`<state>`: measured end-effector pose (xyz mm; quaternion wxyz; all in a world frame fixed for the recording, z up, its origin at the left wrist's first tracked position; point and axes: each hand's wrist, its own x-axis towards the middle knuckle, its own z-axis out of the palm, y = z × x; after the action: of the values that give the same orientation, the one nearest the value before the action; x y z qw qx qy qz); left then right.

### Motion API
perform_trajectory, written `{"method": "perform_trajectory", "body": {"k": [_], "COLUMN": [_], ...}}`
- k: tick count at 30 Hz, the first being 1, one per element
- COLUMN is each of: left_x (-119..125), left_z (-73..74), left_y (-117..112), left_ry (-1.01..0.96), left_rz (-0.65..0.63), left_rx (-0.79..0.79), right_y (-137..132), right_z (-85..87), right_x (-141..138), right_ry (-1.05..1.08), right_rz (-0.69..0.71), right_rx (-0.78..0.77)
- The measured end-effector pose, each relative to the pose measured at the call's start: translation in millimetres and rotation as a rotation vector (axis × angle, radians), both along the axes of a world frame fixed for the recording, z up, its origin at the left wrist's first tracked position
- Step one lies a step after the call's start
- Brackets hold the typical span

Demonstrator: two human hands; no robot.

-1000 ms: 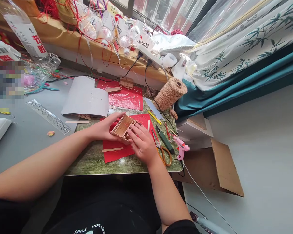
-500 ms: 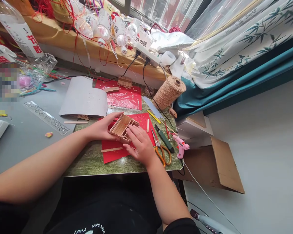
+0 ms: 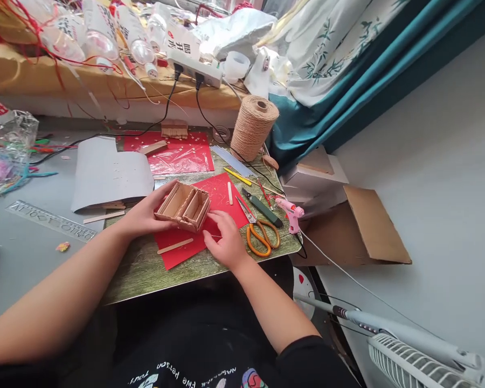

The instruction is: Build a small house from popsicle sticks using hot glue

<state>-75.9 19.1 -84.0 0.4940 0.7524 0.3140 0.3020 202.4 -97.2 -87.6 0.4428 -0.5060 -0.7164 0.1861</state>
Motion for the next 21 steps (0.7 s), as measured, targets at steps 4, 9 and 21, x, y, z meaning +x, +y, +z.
{"method": "perform_trajectory", "body": {"k": [4,9,21], "left_x": [1.5,2.7,3.8], "left_z": [-0.3,-1.3,2.4], "left_y": [1.2,1.3,1.4], "left_ry": [0.017,0.020,0.039], "left_rz": [0.022,0.023,0.036], "left_rx": [0.000,-0.011,-0.020], "right_y": [-3.4,2.8,4.2], "right_z": [-11.3,-11.8,-13.0], "right_x": [-2.2,-0.6,4.5], "right_ry": [0.029,0.056,0.108], "right_rz": [0.054,0.035,0.043], "right_rx": [-0.111,-0.147,-0.176]}}
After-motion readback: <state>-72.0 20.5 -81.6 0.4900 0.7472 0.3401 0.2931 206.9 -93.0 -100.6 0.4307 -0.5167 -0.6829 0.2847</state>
